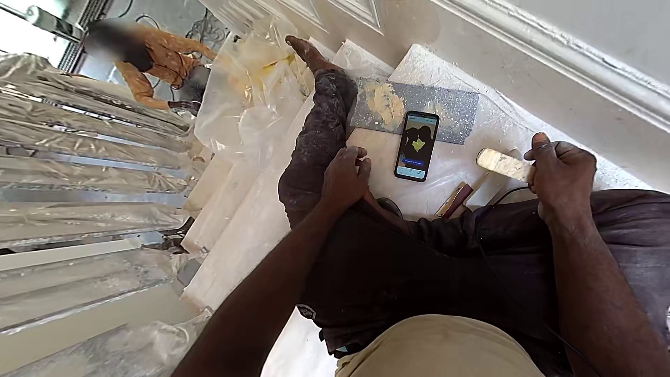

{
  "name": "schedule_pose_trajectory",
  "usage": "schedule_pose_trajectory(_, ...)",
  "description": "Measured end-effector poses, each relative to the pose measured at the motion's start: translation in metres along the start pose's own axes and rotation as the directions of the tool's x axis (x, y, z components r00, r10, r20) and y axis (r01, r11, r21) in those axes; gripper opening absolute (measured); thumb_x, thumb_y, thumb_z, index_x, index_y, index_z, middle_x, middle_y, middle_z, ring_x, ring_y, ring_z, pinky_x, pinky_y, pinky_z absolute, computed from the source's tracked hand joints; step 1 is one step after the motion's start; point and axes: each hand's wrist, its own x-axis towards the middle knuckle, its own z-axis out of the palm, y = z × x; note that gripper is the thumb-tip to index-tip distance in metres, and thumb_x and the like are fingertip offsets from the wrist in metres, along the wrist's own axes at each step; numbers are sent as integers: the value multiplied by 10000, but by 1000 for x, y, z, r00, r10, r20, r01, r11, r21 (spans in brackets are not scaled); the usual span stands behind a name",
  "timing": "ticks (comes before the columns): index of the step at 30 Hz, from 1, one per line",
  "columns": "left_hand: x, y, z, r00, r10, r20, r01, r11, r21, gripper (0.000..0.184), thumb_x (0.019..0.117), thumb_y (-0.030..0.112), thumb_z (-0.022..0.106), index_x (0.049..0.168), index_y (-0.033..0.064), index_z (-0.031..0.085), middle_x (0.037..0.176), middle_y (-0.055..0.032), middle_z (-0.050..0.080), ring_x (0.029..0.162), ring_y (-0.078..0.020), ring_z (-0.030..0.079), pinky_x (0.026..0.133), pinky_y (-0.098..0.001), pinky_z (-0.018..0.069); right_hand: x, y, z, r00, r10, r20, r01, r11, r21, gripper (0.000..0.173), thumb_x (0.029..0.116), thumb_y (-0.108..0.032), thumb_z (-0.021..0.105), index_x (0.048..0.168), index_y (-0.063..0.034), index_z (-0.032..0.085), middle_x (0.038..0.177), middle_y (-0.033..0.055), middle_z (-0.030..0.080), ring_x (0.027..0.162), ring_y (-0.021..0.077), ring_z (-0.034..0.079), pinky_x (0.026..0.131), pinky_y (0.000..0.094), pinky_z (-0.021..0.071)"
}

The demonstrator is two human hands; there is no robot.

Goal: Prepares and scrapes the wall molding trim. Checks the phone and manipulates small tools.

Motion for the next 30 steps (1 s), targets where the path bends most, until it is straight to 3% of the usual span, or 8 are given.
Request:
schedule_pose_trajectory(6,41,29,25,984,-28,174,67,973,-223,471,1014,326,645,1337,-10,569,1256,-195,657,1123,-305,668,998,-514,528,-1,1,12,999,-4,35,8,996,-92,457,1040,-482,564,782,-109,618,586,-34,480,463,81,411,473,299,376)
schedule_pose_trajectory(11,53,31,39,968,-30,249,74,983,-170,523,971,381,713,1307,2,583,1253,-206,619,1140,-338,625,996,-542,500,-3,1,13,1000,12,22,-9,994,-106,445,1042,-467,568,781,-112,627,586,-35,484,463,73,413,470,290,367)
schedule_pose_trajectory(15,52,32,43,974,-43,222,74,988,-132,476,971,365,707,1272,14,590,1220,-196,617,1081,-333,632,940,-545,514,-2,-2,16,1000,5,27,-2,994,-113,454,1045,-462,568,763,-108,606,603,-24,499,491,85,434,495,306,374)
schedule_pose_trajectory(20,53,39,47,976,-65,210,76,996,-44,508,946,376,739,1263,9,589,1230,-219,601,1109,-376,622,930,-577,515,-3,-1,16,999,-5,34,10,990,-144,462,1045,-463,566,756,-105,603,608,-22,492,506,89,437,514,309,371)
schedule_pose_trajectory(25,52,33,47,982,-71,173,99,982,-159,458,1009,383,645,1274,12,599,1215,-204,636,1122,-341,642,973,-554,511,-1,1,18,999,-11,36,16,991,-133,459,1048,-447,569,741,-107,603,598,-20,490,499,91,434,509,310,370)
schedule_pose_trajectory(30,49,34,43,994,-97,51,107,962,-250,372,1063,344,560,1229,16,618,1104,-164,672,1026,-291,660,931,-514,517,-4,-1,23,980,-15,200,67,965,-254,490,1056,-439,546,762,-53,615,623,52,501,553,196,480,548,442,398)
